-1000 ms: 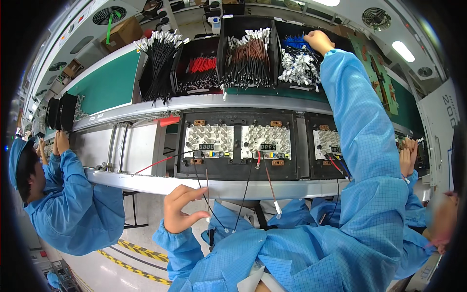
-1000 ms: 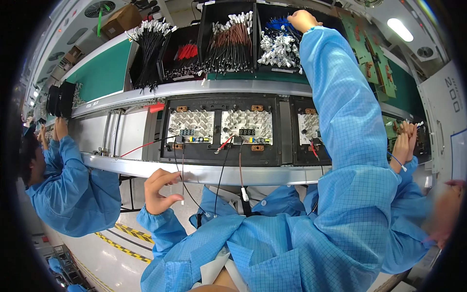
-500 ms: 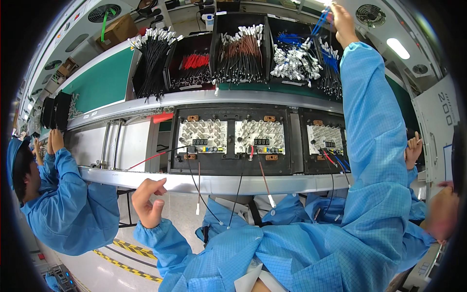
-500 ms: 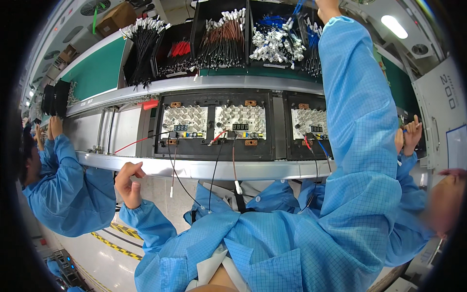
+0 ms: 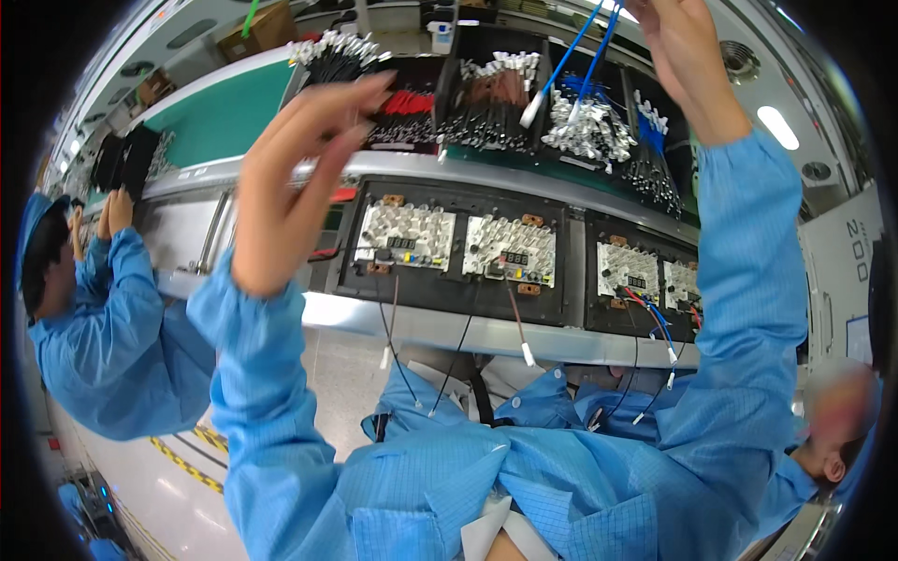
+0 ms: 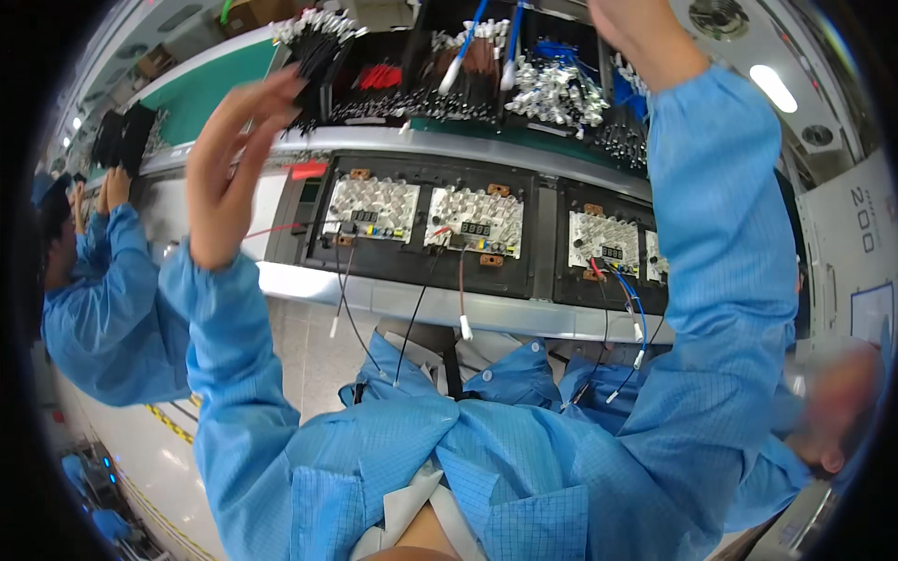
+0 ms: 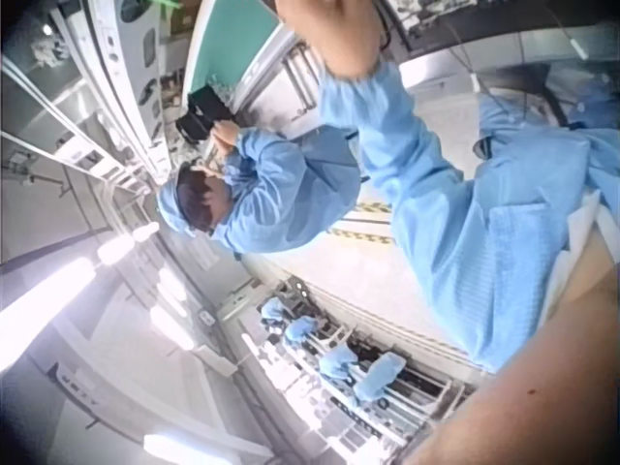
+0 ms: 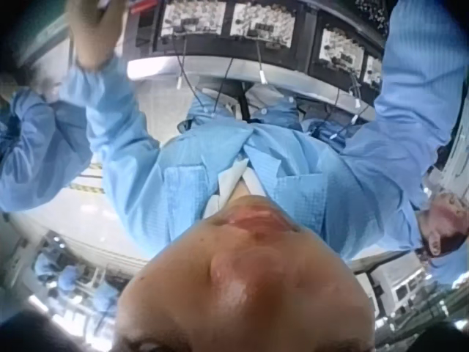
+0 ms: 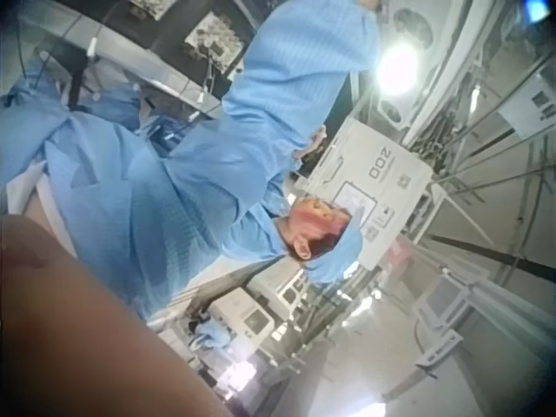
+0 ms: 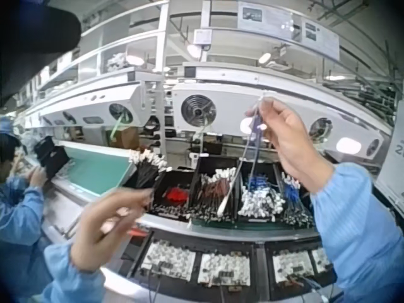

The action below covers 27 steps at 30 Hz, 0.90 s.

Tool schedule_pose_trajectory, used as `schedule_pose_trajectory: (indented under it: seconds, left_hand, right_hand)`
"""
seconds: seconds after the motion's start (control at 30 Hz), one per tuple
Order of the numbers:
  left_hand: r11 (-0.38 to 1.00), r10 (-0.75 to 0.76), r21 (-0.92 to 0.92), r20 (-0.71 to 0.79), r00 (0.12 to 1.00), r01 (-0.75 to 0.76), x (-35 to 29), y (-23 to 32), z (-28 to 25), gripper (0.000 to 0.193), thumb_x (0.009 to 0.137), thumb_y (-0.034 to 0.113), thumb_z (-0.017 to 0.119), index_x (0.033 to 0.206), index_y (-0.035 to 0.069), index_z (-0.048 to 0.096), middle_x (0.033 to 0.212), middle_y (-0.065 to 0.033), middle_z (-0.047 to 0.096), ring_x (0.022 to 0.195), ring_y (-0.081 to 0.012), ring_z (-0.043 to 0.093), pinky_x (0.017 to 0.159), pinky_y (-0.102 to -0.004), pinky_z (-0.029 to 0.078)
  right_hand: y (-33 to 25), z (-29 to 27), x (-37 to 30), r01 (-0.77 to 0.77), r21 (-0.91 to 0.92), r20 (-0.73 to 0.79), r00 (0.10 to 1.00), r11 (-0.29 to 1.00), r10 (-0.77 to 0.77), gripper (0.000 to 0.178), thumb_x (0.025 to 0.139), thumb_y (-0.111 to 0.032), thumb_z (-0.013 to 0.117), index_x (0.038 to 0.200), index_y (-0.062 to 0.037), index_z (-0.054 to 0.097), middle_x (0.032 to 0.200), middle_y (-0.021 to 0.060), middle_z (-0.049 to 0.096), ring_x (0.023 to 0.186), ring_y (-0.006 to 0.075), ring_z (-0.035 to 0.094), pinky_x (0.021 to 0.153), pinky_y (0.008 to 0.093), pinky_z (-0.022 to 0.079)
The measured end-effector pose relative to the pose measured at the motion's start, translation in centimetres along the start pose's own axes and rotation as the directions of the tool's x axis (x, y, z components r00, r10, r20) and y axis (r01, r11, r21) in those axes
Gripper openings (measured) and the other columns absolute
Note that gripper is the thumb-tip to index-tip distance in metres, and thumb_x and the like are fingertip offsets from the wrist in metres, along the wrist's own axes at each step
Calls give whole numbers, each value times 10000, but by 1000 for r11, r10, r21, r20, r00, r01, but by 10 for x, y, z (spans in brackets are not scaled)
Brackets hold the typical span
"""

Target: Connecting wires to circuit boards and assembling small components at a manual assembly station.

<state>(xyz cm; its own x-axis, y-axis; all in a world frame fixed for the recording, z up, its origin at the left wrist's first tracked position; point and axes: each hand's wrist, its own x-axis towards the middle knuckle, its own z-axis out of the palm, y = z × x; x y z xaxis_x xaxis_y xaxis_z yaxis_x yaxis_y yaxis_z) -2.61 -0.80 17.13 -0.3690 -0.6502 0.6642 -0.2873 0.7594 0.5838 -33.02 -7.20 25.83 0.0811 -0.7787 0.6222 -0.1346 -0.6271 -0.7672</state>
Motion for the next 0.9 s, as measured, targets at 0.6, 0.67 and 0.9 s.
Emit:
schedule_pose_trajectory:
  seconds: [0.6,0.67,0.9]
  left_hand:
    - [861,-64,-476,248,967,179,-2,3,52,170,886,83,583,1009,-5,661,847,-65,690,810,-90,627,728,-243,507]
    - [856,-50,-492,229,972,160,-5,-1,50,169,883,80,585,1001,-15,660,849,-64,689,812,-92,629,727,-242,510]
    - [775,-138,-569,272,952,275,-16,-9,48,182,874,70,590,1016,-19,661,886,-76,691,821,-117,643,716,-239,520]
  right_hand:
    - [-26,95,-79,-202,70,414,897,977,155,198,903,-205,590,975,-20,597,953,57,605,813,94,559,738,223,451]
    - [-10,87,-81,100,35,451,886,994,-105,216,923,-216,554,1020,-32,614,988,45,612,789,83,582,708,234,475]
    - [-1,79,-92,153,-155,560,827,976,-41,107,830,-64,644,909,7,631,957,55,576,851,128,561,781,252,449]
